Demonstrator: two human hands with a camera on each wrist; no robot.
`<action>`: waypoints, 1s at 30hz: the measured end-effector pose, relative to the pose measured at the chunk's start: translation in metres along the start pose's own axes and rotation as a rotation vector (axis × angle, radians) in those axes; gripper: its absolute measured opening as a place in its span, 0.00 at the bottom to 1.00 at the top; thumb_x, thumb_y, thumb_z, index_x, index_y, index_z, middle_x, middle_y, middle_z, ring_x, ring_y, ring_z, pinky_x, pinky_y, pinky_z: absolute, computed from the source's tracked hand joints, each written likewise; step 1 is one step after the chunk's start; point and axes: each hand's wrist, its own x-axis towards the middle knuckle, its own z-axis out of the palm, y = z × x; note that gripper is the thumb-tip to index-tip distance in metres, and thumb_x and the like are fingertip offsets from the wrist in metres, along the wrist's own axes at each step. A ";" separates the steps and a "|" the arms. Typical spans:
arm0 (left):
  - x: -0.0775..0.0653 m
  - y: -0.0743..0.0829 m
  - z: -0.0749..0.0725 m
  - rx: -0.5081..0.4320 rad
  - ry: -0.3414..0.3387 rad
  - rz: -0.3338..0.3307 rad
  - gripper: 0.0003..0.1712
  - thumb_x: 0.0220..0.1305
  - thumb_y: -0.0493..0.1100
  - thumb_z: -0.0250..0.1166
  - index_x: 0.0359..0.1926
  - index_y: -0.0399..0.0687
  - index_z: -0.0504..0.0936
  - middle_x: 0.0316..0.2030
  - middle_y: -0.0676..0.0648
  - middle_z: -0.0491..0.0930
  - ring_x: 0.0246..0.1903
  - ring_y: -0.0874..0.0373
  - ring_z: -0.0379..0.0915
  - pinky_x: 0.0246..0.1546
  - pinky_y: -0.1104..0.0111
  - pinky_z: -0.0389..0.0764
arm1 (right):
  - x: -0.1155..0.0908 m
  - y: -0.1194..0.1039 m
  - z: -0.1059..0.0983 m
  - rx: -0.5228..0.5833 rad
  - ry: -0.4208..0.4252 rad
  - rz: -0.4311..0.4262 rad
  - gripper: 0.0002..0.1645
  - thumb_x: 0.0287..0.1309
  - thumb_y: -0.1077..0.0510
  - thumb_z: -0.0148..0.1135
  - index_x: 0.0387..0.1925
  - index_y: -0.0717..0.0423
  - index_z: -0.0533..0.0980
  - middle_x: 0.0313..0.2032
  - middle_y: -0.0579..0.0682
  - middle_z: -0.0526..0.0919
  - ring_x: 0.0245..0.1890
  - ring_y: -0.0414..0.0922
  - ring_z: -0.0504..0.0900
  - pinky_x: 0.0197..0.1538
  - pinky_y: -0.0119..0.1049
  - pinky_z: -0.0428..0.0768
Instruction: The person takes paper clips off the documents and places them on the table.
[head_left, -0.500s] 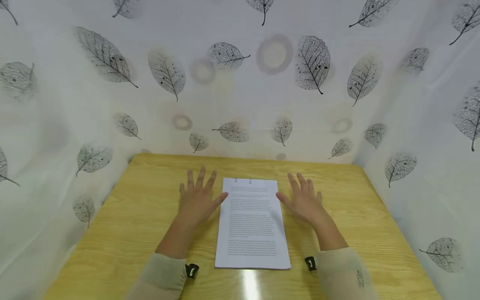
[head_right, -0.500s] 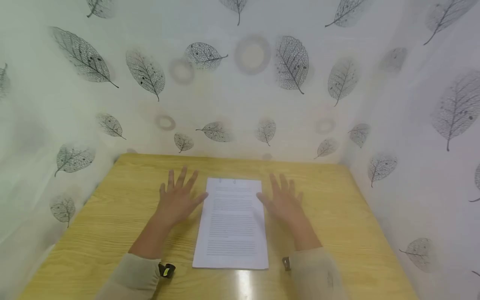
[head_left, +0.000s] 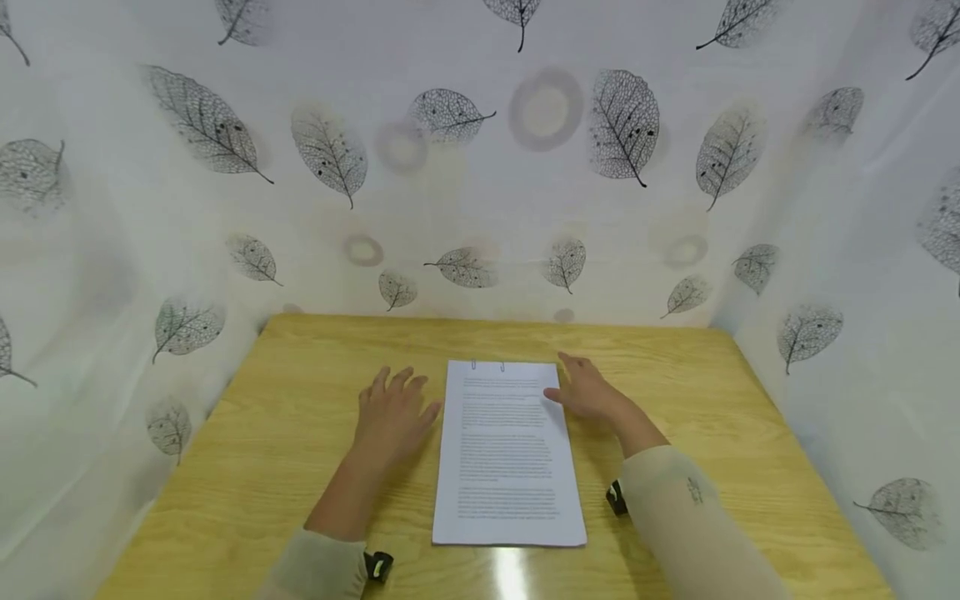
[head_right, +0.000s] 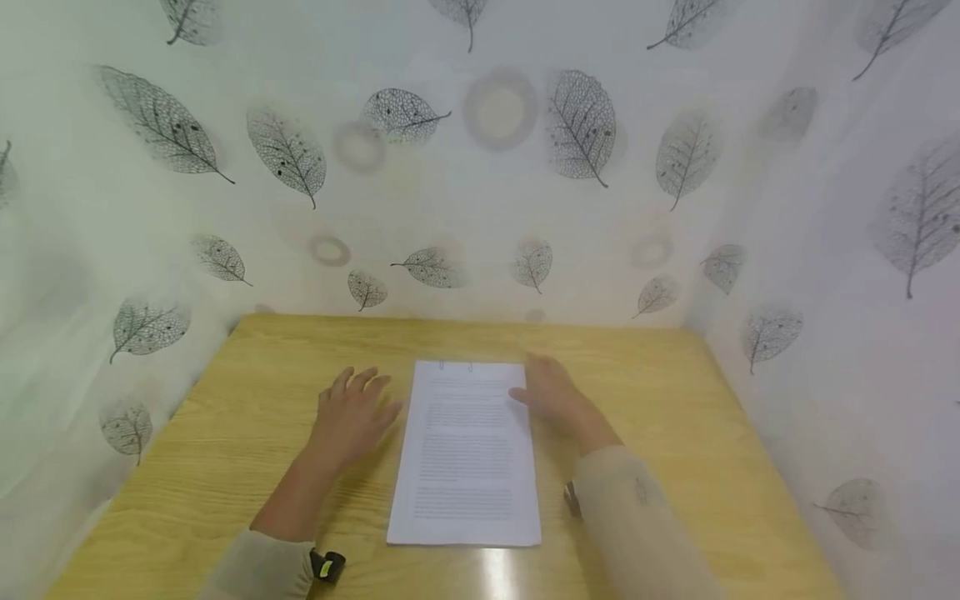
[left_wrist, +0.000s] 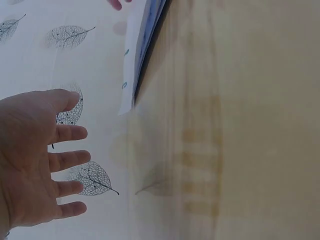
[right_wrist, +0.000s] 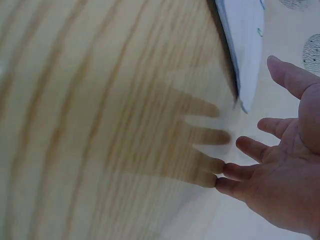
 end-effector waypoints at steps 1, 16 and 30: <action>-0.001 0.000 0.001 -0.007 0.002 0.001 0.34 0.79 0.63 0.60 0.75 0.49 0.75 0.80 0.37 0.69 0.83 0.28 0.53 0.76 0.29 0.61 | 0.003 0.000 0.001 -0.006 -0.007 0.013 0.54 0.77 0.44 0.64 0.87 0.62 0.47 0.82 0.76 0.53 0.82 0.75 0.53 0.81 0.71 0.59; -0.002 -0.001 0.008 -0.047 -0.011 0.025 0.30 0.80 0.58 0.61 0.74 0.52 0.76 0.79 0.39 0.70 0.80 0.31 0.61 0.74 0.30 0.65 | 0.021 -0.008 0.019 -0.111 0.093 0.156 0.48 0.66 0.41 0.75 0.76 0.58 0.64 0.75 0.66 0.67 0.76 0.70 0.62 0.73 0.72 0.65; -0.002 0.002 0.008 -0.088 -0.010 0.050 0.31 0.79 0.54 0.64 0.75 0.48 0.74 0.80 0.39 0.68 0.79 0.34 0.63 0.75 0.32 0.65 | 0.012 -0.006 0.009 0.364 0.109 0.168 0.32 0.78 0.62 0.55 0.76 0.66 0.61 0.61 0.68 0.77 0.54 0.55 0.79 0.51 0.40 0.79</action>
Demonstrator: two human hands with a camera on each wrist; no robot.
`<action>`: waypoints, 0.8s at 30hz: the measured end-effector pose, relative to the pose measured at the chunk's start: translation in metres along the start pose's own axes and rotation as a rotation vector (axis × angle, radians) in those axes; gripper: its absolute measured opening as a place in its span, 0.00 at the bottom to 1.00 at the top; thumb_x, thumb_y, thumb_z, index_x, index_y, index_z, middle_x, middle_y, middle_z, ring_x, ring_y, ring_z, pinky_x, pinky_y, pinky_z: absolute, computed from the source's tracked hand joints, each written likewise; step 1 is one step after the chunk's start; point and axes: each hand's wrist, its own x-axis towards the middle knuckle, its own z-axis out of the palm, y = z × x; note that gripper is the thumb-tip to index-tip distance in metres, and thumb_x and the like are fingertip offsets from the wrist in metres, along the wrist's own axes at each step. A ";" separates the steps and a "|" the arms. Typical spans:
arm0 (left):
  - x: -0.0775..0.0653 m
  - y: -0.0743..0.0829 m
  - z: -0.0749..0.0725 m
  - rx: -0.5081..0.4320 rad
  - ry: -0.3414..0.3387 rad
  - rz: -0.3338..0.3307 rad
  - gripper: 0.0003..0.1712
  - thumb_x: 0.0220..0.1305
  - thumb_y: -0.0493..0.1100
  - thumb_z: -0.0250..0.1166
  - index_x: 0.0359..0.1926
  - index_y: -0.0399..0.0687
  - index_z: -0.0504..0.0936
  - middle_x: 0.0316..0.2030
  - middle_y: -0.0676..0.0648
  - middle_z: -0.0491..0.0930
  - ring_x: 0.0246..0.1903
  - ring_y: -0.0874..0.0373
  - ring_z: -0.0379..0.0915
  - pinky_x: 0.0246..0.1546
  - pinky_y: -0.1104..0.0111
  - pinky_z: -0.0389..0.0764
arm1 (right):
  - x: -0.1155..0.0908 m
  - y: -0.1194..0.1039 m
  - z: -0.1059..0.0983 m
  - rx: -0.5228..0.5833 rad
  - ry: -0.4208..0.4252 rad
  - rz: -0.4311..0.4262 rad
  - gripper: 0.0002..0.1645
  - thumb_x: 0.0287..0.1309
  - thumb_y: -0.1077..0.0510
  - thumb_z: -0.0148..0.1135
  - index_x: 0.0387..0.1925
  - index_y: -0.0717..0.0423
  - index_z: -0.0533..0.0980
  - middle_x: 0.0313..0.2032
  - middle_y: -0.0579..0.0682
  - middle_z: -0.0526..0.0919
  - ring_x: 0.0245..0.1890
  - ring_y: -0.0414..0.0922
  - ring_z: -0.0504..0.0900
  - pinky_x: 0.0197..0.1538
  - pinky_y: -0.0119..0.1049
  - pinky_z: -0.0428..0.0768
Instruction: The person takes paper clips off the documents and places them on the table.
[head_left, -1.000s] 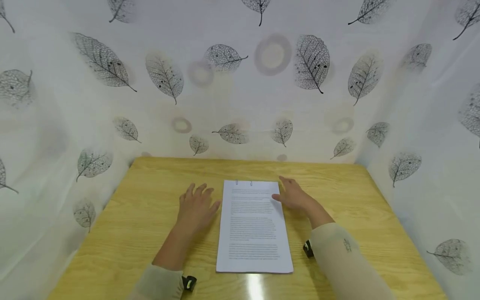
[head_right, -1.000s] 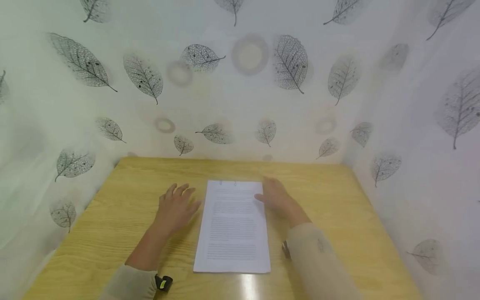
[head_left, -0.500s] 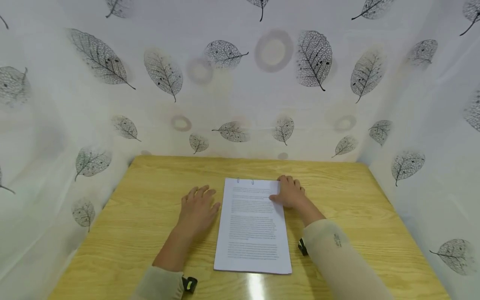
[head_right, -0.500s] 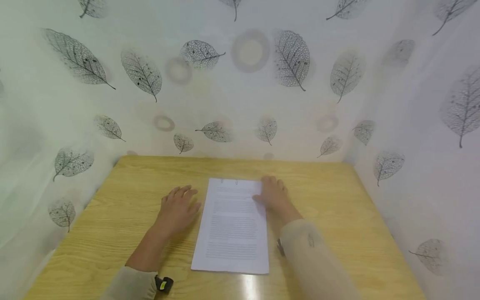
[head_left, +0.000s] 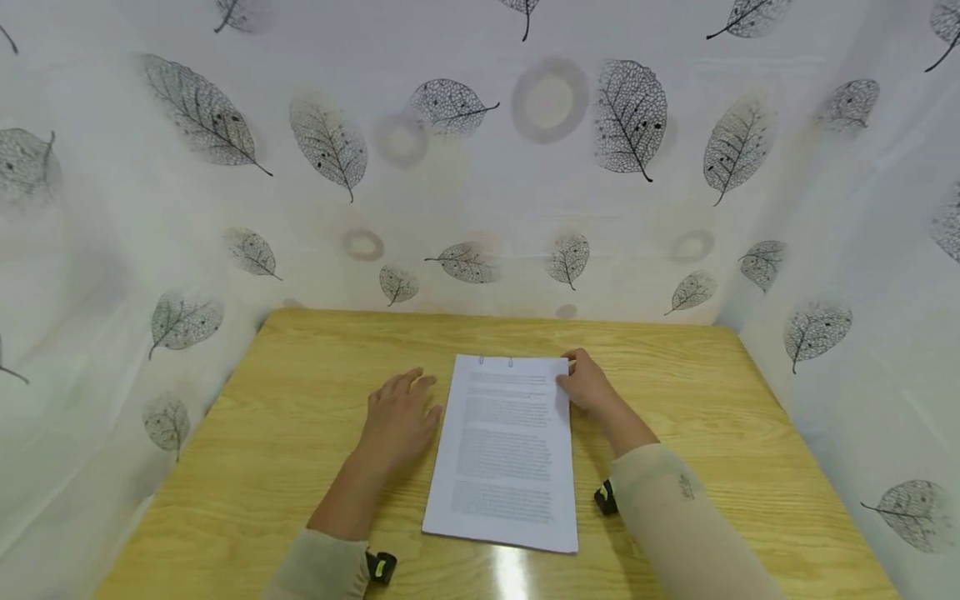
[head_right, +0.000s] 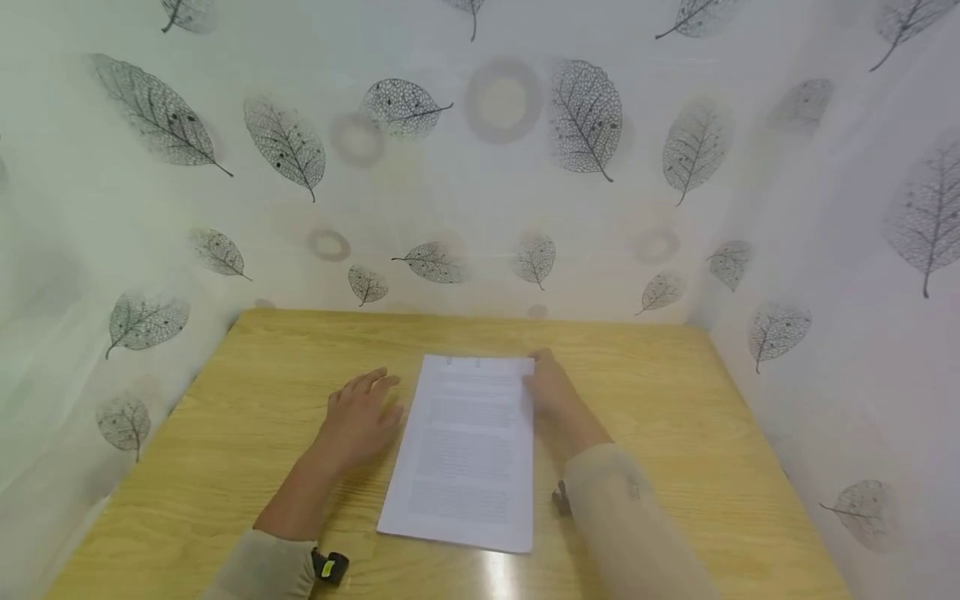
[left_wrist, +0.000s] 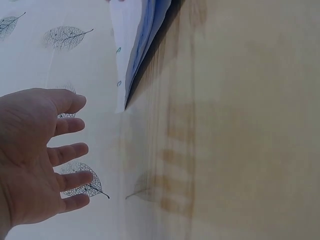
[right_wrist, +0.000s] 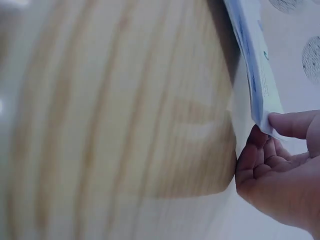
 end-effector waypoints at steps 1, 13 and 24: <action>0.000 0.000 0.000 -0.004 0.001 0.004 0.31 0.79 0.53 0.64 0.75 0.48 0.74 0.80 0.38 0.68 0.79 0.34 0.63 0.75 0.32 0.65 | -0.001 0.001 -0.002 0.053 -0.004 0.009 0.31 0.78 0.62 0.55 0.76 0.67 0.62 0.60 0.67 0.77 0.55 0.55 0.78 0.52 0.40 0.79; 0.011 0.004 0.000 -0.056 -0.010 0.009 0.28 0.81 0.52 0.60 0.75 0.51 0.75 0.79 0.40 0.70 0.79 0.36 0.65 0.75 0.34 0.67 | -0.005 0.019 -0.011 0.461 -0.126 0.019 0.26 0.83 0.62 0.52 0.75 0.66 0.69 0.60 0.57 0.82 0.46 0.42 0.80 0.48 0.31 0.79; 0.025 0.016 -0.003 -0.273 0.039 -0.015 0.26 0.81 0.47 0.62 0.74 0.50 0.74 0.78 0.41 0.69 0.78 0.35 0.67 0.76 0.36 0.69 | -0.008 0.027 -0.011 0.626 -0.256 -0.042 0.28 0.82 0.62 0.56 0.76 0.68 0.68 0.51 0.40 0.87 0.48 0.39 0.82 0.52 0.31 0.80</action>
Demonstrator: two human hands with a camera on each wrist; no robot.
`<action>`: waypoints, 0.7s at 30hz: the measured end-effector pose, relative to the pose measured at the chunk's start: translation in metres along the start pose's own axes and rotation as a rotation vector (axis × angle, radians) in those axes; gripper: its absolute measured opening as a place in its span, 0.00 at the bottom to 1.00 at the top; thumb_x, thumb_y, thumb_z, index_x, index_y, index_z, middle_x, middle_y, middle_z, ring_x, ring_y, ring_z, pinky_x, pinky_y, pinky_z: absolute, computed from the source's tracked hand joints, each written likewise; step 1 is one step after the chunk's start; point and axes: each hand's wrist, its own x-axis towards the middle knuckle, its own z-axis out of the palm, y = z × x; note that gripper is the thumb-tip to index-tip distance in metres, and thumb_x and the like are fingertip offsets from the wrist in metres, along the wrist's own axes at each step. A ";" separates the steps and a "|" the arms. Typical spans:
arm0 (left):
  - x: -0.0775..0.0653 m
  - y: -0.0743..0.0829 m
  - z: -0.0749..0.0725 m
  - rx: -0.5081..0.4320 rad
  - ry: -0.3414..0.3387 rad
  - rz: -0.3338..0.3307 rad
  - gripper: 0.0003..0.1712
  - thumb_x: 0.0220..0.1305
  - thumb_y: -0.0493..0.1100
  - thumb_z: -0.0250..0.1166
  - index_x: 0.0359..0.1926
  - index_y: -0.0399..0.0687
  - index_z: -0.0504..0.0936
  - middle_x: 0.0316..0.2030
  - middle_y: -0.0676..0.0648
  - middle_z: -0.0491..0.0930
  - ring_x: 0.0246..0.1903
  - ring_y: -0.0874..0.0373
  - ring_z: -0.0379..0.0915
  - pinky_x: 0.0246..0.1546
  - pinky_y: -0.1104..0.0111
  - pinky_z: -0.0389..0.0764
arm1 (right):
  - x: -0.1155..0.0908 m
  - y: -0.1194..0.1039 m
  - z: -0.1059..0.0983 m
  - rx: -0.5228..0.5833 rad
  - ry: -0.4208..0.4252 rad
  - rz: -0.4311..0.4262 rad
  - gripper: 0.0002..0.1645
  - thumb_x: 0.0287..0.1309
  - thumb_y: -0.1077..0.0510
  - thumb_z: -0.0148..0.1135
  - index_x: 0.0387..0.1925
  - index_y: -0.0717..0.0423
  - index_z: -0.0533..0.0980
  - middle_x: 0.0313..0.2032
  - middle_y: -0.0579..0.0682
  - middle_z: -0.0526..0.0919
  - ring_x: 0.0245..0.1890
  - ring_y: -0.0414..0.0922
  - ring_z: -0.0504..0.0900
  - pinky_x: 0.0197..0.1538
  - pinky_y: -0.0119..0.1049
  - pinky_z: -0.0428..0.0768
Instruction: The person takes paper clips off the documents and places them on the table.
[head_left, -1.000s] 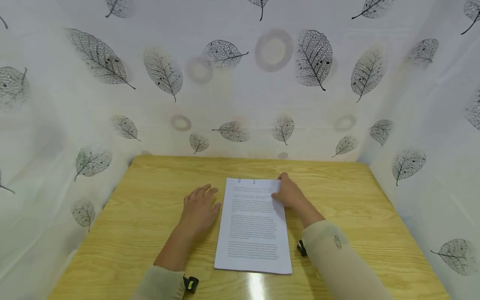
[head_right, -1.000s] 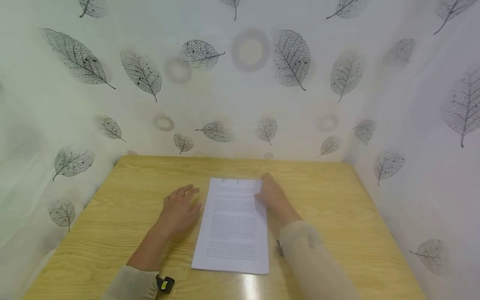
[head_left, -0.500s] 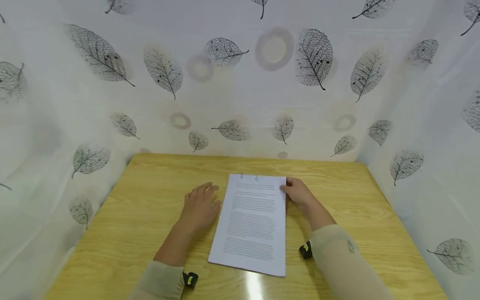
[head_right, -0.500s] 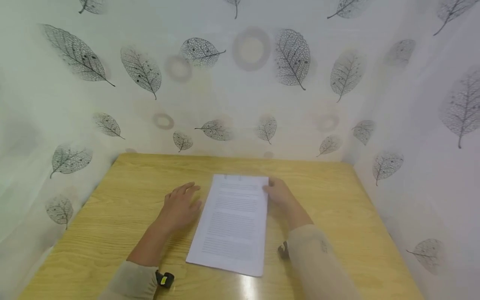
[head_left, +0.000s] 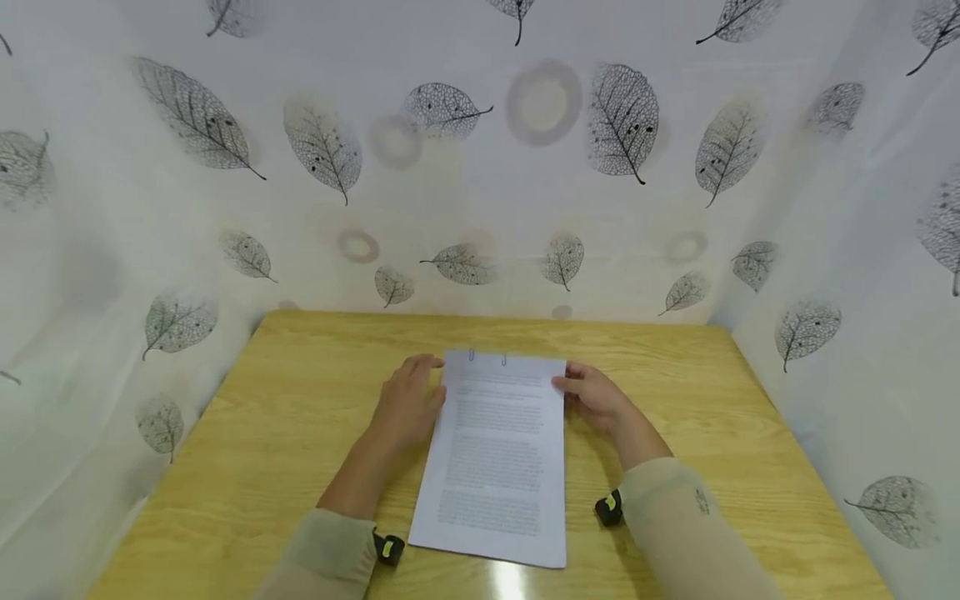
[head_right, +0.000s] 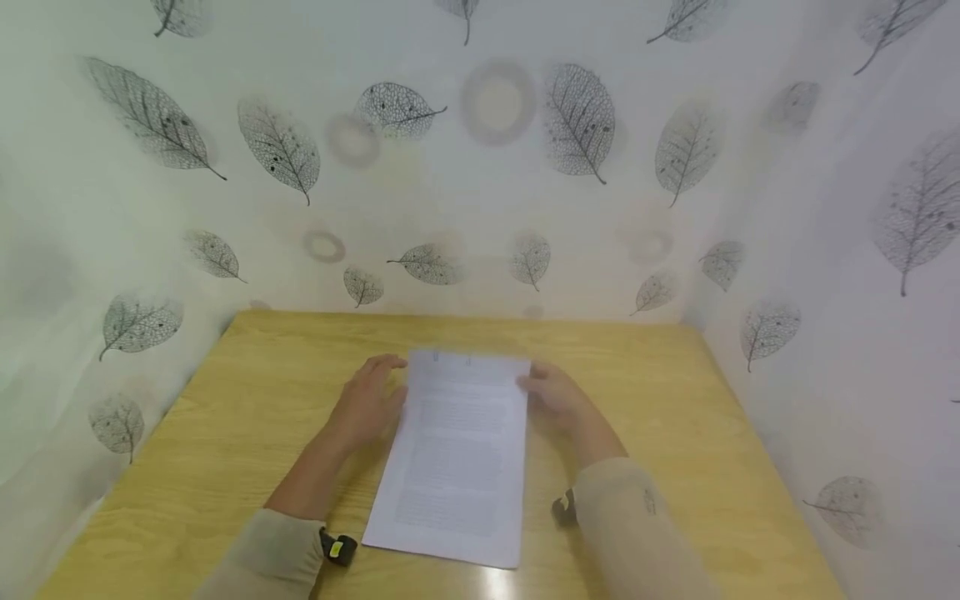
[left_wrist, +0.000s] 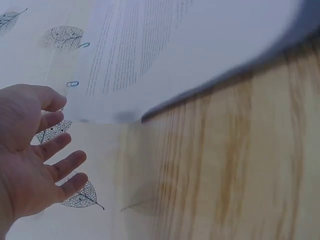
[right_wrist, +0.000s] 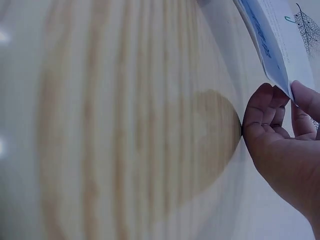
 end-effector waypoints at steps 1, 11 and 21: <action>0.001 0.000 0.001 -0.035 -0.001 -0.014 0.26 0.80 0.47 0.62 0.74 0.51 0.74 0.79 0.42 0.68 0.78 0.35 0.66 0.77 0.37 0.69 | 0.000 0.001 0.000 0.008 -0.009 0.001 0.28 0.81 0.61 0.56 0.75 0.68 0.68 0.51 0.41 0.87 0.48 0.39 0.82 0.52 0.31 0.80; 0.021 0.008 0.011 -0.140 0.000 -0.036 0.31 0.79 0.46 0.64 0.77 0.48 0.70 0.78 0.39 0.68 0.78 0.36 0.68 0.77 0.42 0.72 | 0.000 0.005 -0.002 0.003 -0.040 0.027 0.28 0.80 0.62 0.57 0.75 0.68 0.69 0.54 0.44 0.86 0.50 0.41 0.81 0.52 0.32 0.79; 0.039 0.003 0.018 -0.280 -0.045 -0.046 0.23 0.79 0.47 0.65 0.70 0.55 0.78 0.67 0.43 0.82 0.72 0.40 0.75 0.75 0.43 0.73 | 0.001 0.012 -0.004 0.010 -0.063 0.015 0.25 0.80 0.63 0.58 0.72 0.69 0.72 0.54 0.43 0.86 0.51 0.40 0.82 0.54 0.30 0.80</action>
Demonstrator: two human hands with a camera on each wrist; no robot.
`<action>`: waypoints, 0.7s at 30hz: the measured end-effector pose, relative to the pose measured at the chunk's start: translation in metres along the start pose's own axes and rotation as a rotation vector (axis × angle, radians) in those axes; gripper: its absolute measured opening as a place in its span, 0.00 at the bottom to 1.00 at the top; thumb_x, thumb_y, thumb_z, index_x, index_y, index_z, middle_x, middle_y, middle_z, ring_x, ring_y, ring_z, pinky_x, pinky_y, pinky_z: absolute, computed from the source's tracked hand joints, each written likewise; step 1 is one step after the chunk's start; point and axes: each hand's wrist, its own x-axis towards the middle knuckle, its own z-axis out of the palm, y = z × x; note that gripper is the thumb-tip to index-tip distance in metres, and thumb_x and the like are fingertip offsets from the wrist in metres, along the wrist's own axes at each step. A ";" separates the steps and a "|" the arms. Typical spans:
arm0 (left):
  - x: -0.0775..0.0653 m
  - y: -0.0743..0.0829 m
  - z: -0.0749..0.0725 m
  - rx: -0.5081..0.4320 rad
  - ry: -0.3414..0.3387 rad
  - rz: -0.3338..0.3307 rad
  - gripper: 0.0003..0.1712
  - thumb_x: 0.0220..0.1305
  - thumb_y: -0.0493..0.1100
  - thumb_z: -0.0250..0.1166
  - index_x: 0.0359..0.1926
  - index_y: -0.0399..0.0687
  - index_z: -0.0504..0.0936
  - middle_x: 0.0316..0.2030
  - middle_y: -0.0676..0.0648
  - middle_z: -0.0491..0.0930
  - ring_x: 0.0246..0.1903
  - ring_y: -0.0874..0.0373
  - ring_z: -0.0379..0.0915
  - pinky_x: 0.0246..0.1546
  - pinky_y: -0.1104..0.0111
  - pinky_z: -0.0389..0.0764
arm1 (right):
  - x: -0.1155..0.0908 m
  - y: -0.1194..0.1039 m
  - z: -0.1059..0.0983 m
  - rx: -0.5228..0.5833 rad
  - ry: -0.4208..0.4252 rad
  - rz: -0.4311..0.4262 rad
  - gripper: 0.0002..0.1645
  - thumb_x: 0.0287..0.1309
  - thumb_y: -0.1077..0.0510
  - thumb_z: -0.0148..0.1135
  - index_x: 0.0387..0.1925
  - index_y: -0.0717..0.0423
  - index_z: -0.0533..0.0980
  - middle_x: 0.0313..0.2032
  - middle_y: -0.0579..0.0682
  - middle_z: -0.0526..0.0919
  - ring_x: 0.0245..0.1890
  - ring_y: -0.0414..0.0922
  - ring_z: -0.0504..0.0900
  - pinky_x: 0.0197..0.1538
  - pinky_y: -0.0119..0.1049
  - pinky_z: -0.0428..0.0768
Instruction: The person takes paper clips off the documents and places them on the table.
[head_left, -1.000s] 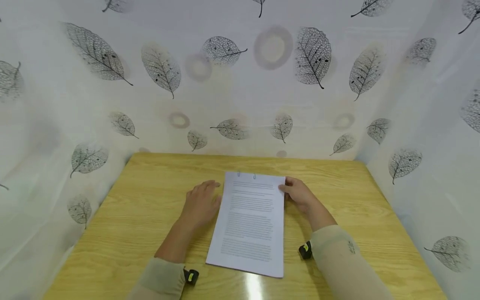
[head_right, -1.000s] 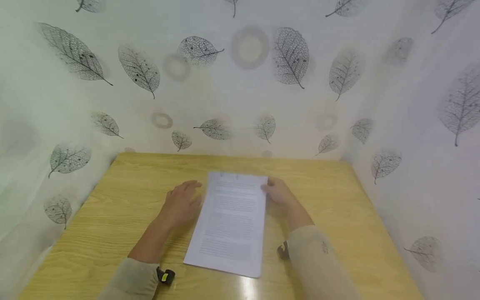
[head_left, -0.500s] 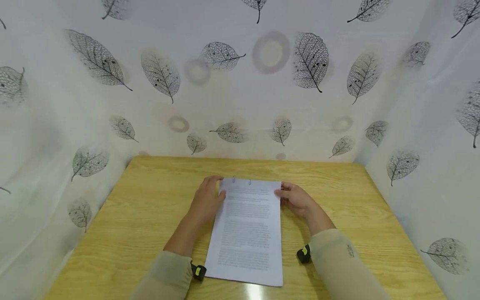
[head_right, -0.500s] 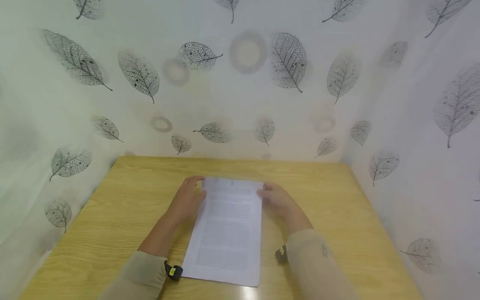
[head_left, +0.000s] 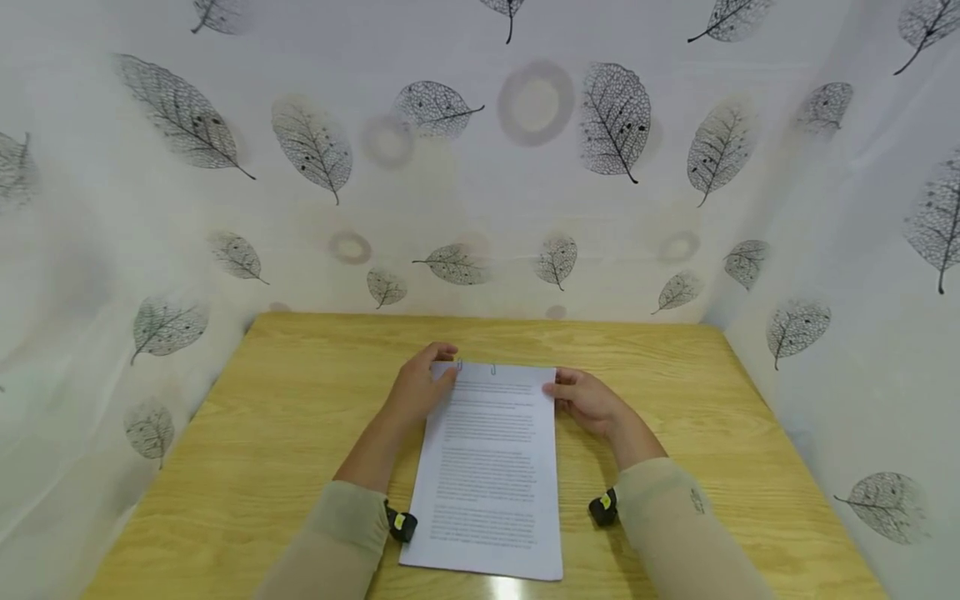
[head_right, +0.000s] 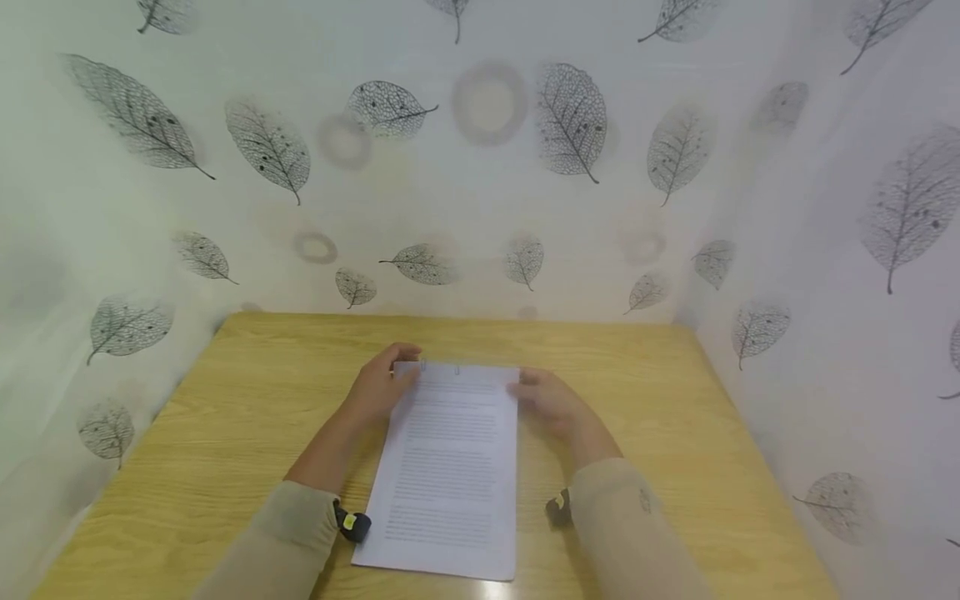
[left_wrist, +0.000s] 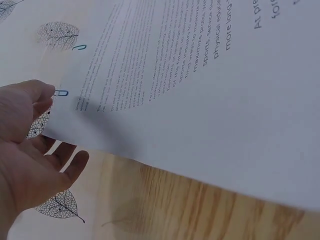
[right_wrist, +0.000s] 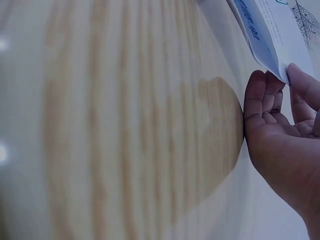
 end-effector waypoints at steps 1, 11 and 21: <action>0.001 0.000 0.000 -0.017 -0.009 -0.004 0.23 0.78 0.47 0.65 0.70 0.56 0.78 0.66 0.43 0.84 0.70 0.40 0.77 0.75 0.42 0.73 | 0.000 0.001 0.000 0.004 0.000 -0.002 0.25 0.80 0.64 0.58 0.71 0.69 0.72 0.53 0.42 0.86 0.51 0.40 0.82 0.54 0.30 0.80; 0.004 -0.002 -0.004 -0.073 -0.068 -0.026 0.19 0.77 0.47 0.68 0.65 0.59 0.80 0.59 0.43 0.87 0.61 0.42 0.82 0.66 0.45 0.78 | 0.000 0.004 -0.001 0.012 -0.002 -0.010 0.22 0.80 0.63 0.58 0.68 0.67 0.75 0.52 0.41 0.87 0.53 0.40 0.81 0.55 0.31 0.79; 0.004 -0.004 -0.010 -0.002 -0.112 0.000 0.14 0.77 0.50 0.69 0.59 0.65 0.82 0.58 0.43 0.88 0.54 0.46 0.85 0.52 0.56 0.84 | -0.002 0.001 0.000 0.006 -0.011 -0.010 0.25 0.80 0.64 0.57 0.72 0.69 0.71 0.54 0.42 0.87 0.55 0.40 0.80 0.58 0.30 0.78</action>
